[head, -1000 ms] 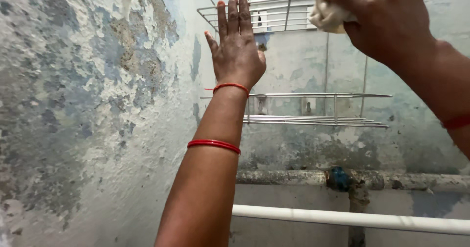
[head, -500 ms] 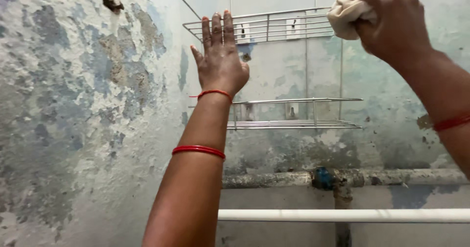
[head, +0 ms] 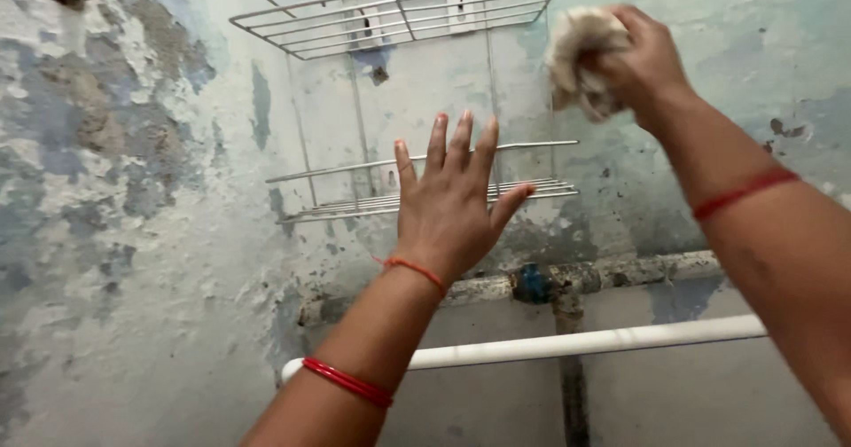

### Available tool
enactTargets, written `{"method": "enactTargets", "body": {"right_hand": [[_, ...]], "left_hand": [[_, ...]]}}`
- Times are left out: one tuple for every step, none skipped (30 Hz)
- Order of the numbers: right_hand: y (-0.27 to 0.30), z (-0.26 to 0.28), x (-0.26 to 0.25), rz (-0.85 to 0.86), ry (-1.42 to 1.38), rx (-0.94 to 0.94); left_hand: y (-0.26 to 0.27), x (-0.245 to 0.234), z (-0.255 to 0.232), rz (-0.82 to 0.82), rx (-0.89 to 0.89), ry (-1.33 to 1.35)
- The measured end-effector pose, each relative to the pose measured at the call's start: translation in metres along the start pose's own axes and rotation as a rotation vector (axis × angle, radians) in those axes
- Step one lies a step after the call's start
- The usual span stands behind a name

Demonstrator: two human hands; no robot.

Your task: The person wipes a metal dish rack with a white cloth, then wipes a white plastic bottle and a black pump bottle with the same cloth. The person places the white bottle on the rack.

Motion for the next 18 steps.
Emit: {"method": "enactTargets", "body": {"right_hand": [[-0.008,0.002,0.009,0.013,-0.005,-0.034],[-0.016,0.005,0.019,0.025,-0.013,-0.072],[-0.021,0.006,0.026,0.038,-0.020,-0.109],[-0.019,0.004,0.032,0.027,0.000,-0.127],[-0.015,0.000,0.037,0.016,0.021,-0.145],[-0.009,-0.004,0.042,0.007,0.042,-0.161],[0.000,-0.013,0.045,0.049,0.050,-0.091],[0.013,-0.024,0.044,0.088,0.062,-0.020],[0.027,-0.034,0.043,0.128,0.074,0.051],[0.041,-0.041,0.043,0.155,0.039,0.037],[0.056,-0.047,0.042,0.182,0.004,0.022],[0.062,-0.050,0.042,0.212,-0.033,0.003],[0.063,-0.055,0.040,0.233,0.020,0.074],[0.064,-0.059,0.037,0.255,0.069,0.144],[0.066,-0.061,0.033,0.278,0.118,0.214],[0.059,-0.059,0.028,0.275,0.101,0.240],[0.046,-0.056,0.022,0.272,0.085,0.266],[0.032,-0.052,0.019,0.269,0.069,0.291]], "left_hand": [[0.006,0.007,-0.005,0.001,-0.008,-0.030],[0.009,0.009,-0.007,-0.071,0.015,-0.049],[0.010,0.010,-0.006,-0.143,0.037,-0.069],[0.011,0.012,-0.004,-0.210,0.058,-0.088],[0.011,0.014,-0.003,-0.254,0.072,-0.093],[0.012,0.017,-0.003,-0.295,0.084,-0.095],[0.013,0.019,-0.002,-0.336,0.097,-0.097],[0.013,0.021,-0.002,-0.334,0.097,-0.103],[0.014,0.023,-0.001,-0.331,0.097,-0.109],[0.013,0.024,-0.001,-0.330,0.097,-0.113],[0.013,0.025,-0.001,-0.325,0.097,-0.103],[0.013,0.025,0.000,-0.324,0.094,-0.098],[0.013,0.025,-0.001,-0.323,0.091,-0.092],[0.014,0.026,-0.002,-0.317,0.082,-0.104],[0.015,0.026,-0.003,-0.311,0.074,-0.116],[0.014,0.024,-0.002,-0.309,0.069,-0.132],[0.014,0.023,-0.003,-0.310,0.070,-0.129],[0.014,0.022,-0.004,-0.312,0.071,-0.126]]}}
Point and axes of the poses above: each hand's wrist, its own y-axis away from the middle knuckle, its own x-axis out of the palm, z = x × y, the point moved 4 cm from there along -y, towards the middle knuckle, and after that the axes turned 9 degrees about y, right-handed, at the moved point
